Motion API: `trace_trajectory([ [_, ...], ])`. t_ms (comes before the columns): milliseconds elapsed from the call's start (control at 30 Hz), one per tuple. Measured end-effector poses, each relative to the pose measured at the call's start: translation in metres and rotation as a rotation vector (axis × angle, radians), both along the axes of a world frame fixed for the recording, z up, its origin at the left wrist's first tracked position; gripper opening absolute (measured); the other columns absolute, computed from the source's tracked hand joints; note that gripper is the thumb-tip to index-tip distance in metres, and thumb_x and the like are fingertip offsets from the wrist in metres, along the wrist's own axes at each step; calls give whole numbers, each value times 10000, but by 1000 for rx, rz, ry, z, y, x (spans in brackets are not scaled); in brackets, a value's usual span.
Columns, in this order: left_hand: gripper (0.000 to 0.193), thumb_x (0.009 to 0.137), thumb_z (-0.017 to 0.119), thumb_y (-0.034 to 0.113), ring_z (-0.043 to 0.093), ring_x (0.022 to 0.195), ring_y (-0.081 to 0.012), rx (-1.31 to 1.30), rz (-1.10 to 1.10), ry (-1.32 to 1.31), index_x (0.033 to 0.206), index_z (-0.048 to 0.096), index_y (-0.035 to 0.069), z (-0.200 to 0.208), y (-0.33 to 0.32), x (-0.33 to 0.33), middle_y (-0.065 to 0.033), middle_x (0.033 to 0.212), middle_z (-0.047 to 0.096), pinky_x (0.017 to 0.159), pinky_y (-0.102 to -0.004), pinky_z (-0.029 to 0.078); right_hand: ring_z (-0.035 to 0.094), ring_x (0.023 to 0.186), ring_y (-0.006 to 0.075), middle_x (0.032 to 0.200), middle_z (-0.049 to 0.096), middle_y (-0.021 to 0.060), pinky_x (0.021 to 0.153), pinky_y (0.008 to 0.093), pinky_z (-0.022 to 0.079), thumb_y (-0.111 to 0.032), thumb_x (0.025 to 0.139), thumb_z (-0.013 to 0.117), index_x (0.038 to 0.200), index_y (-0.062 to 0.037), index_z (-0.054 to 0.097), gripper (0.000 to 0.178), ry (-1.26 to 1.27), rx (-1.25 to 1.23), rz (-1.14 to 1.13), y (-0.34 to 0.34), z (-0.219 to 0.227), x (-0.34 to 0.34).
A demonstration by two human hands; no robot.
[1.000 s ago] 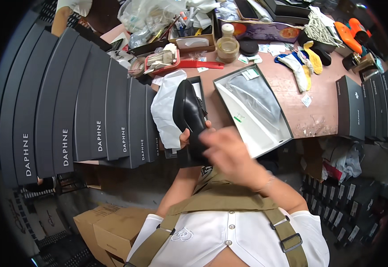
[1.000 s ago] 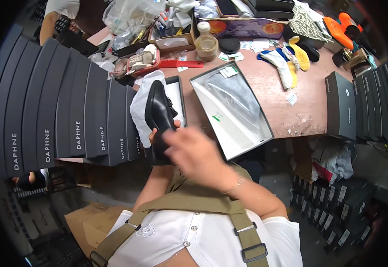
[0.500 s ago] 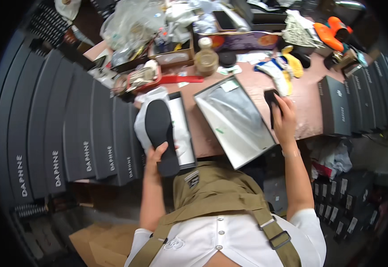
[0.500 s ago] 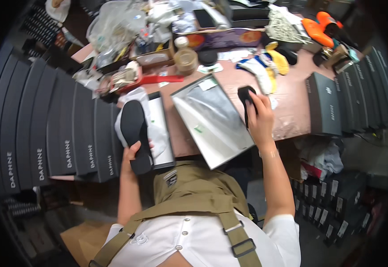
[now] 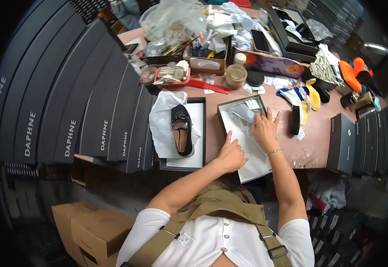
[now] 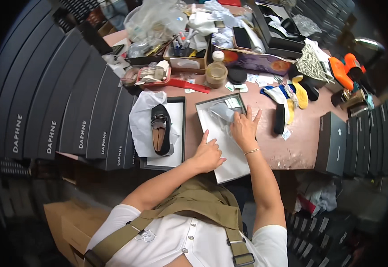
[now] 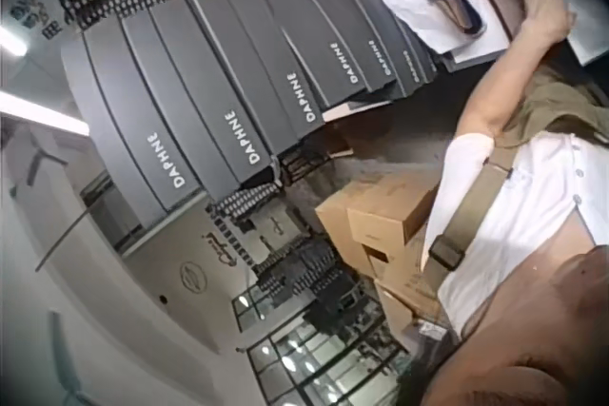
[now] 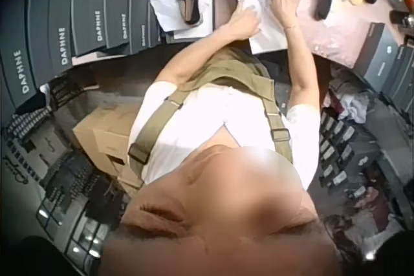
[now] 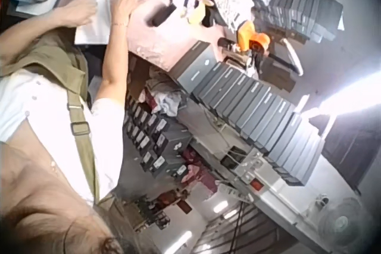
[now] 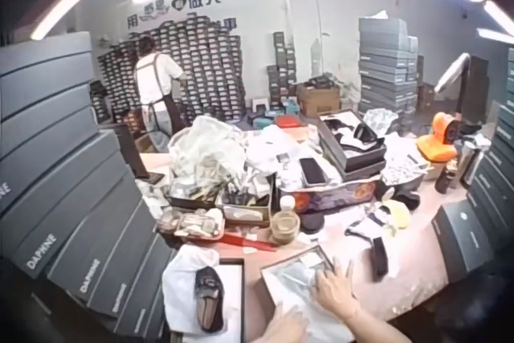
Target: Inspecting a pair of black high-heeled shoes and packing them into a shoebox with tissue paper.
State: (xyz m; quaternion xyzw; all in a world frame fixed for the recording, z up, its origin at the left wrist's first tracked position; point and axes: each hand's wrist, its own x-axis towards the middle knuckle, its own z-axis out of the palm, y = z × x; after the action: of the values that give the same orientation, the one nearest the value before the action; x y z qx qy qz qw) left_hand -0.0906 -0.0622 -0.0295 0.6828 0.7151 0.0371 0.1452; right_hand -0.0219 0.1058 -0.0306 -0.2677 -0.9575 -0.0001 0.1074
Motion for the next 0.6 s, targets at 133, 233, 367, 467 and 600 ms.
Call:
trace_trajectory([
  [133,340,837,592,348,578,1009,-256,60,29,-48,744,732,52,0,-8,-2,-100,764,665,1125,-609,122,558,1123,346,816,685,149,1053,683,182,-173,784,568,805,-36,660,166,-54,-21,68,10,22,0],
  [233,317,831,593,340,579,1023,-258,-11,-13,-57,802,729,56,8,4,-1,-100,820,672,1112,-614,147,616,761,429,768,643,232,807,516,467,-175,798,535,721,23,629,232,-142,-374,128,25,71,9],
  [367,444,839,620,260,539,1149,-263,539,188,-542,1197,599,-2,14,-29,-1,-145,1175,602,1099,-541,245,617,746,399,791,630,256,708,416,484,-164,814,565,906,58,635,251,44,-777,180,25,125,24],
  [467,624,959,532,408,423,1284,-213,500,637,-1701,1431,319,60,37,-58,40,-24,1467,362,1073,-417,319,609,854,340,939,626,205,777,377,485,-111,786,619,1057,45,613,313,529,-750,44,-25,109,27],
  [600,639,890,532,607,530,1164,-171,483,1006,-2098,1327,445,149,38,-55,41,-11,1240,549,945,-348,453,558,1038,308,1091,570,169,868,377,460,-174,742,737,1180,-6,563,501,815,-566,182,-109,101,17],
])
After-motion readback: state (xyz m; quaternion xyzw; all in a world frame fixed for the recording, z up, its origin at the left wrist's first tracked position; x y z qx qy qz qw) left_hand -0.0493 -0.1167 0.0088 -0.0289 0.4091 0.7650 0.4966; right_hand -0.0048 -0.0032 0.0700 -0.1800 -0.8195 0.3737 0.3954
